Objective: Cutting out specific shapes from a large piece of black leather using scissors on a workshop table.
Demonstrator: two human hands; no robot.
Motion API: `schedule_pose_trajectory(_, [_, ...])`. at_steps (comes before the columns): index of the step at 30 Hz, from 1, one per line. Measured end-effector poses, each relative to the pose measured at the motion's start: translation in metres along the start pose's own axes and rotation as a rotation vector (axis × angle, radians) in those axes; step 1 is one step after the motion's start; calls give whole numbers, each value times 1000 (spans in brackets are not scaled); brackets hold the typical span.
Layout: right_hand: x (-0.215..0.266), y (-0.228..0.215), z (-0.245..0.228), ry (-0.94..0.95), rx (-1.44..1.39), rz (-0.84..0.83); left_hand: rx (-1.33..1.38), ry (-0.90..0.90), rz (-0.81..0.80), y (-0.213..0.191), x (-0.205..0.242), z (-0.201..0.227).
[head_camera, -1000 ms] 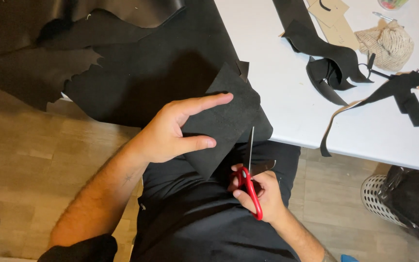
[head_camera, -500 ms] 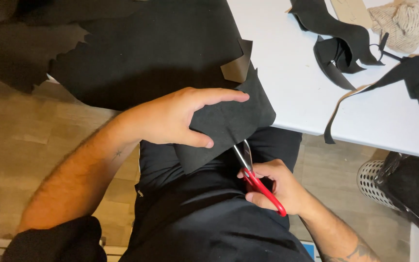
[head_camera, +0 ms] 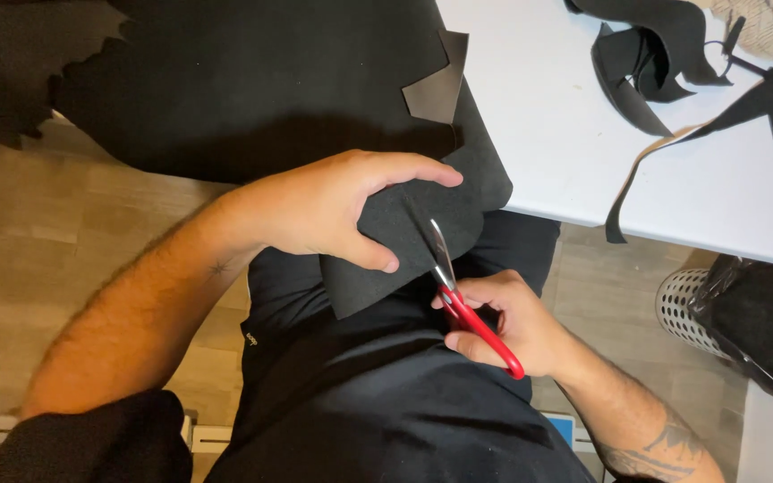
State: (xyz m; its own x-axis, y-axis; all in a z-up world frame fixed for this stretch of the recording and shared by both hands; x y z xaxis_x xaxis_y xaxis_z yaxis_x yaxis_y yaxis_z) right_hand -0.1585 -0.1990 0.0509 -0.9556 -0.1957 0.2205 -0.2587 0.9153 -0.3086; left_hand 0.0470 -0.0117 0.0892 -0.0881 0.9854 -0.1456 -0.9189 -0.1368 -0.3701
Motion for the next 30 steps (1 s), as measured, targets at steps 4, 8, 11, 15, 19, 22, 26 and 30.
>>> schedule_pose_trajectory(4, [1, 2, 2, 15, -1, 25, -12, -40, 3, 2, -1, 0])
schedule_pose_trajectory(8, [0, 2, 4, 22, -9, 25, -11, -9, 9, 3, 0, -3])
schedule_pose_trajectory(11, [1, 2, 5, 30, -40, 17, -13, -6, 11, 4, 1, -3])
schedule_pose_trajectory(15, [1, 2, 4, 45, -70, -21, -10, 10, 23, 4, 3, -2])
schedule_pose_trajectory(19, [0, 1, 4, 30, -66, -29, -5, 21, 25, 5, 3, -4])
schedule_pose_trajectory(22, [0, 1, 3, 34, -31, -14, -21, -7, 20, 5, 3, 1])
schedule_pose_trajectory(26, [1, 2, 5, 38, -17, -1, -32, 38, 26, 6, 4, 1])
schedule_pose_trajectory(30, [2, 3, 3, 22, 4, 12, -36, 43, 27, 6, 5, 3])
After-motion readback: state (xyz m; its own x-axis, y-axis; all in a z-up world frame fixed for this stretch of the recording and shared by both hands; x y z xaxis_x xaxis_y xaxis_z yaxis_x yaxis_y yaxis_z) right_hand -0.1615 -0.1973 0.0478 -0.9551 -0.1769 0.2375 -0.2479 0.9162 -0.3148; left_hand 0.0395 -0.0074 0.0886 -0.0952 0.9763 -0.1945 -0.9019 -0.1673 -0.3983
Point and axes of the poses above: each hand's wrist, its own x-axis away from the middle knuckle, its own y-axis out of the palm, z = x × y, the point moved 1 cm from there along -x, towards the middle knuckle, and after that the axes turned 8 degrees about y, right-handed, at the moved point
